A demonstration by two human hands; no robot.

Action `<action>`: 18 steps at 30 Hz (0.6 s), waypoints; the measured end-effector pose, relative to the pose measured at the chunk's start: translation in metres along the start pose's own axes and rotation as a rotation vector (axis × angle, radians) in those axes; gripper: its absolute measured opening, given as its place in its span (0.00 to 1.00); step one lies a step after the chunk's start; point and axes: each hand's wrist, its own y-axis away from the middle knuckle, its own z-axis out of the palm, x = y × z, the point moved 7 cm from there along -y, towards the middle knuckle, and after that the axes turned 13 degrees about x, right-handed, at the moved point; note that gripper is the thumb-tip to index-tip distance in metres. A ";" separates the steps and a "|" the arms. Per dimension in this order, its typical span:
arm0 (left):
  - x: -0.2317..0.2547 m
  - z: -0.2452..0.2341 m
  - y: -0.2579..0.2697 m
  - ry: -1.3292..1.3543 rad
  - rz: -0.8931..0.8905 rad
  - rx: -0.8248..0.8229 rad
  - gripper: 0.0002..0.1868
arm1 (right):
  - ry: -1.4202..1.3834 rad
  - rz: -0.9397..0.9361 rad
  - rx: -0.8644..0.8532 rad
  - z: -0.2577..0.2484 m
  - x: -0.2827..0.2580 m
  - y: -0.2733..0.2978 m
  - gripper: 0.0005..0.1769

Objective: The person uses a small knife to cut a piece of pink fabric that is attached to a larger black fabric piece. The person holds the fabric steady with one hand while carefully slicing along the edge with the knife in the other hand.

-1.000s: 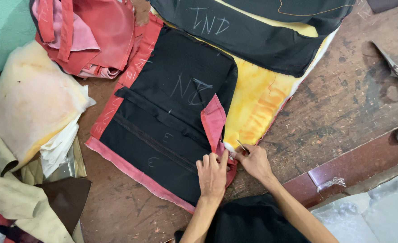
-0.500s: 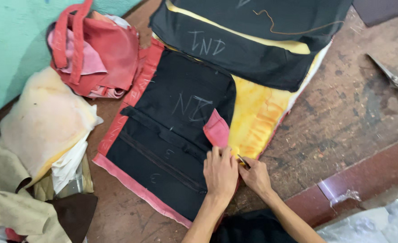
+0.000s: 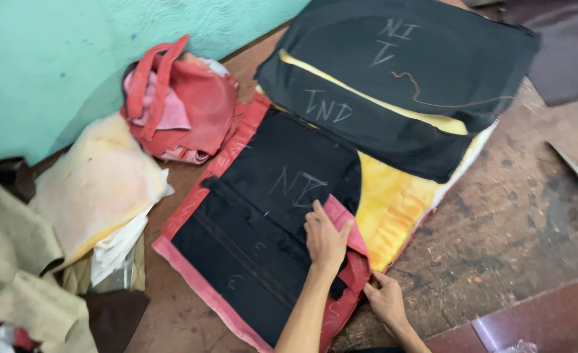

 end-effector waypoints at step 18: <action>0.026 -0.050 -0.005 -0.095 0.104 0.032 0.30 | 0.281 -0.593 0.314 -0.055 -0.163 -0.079 0.17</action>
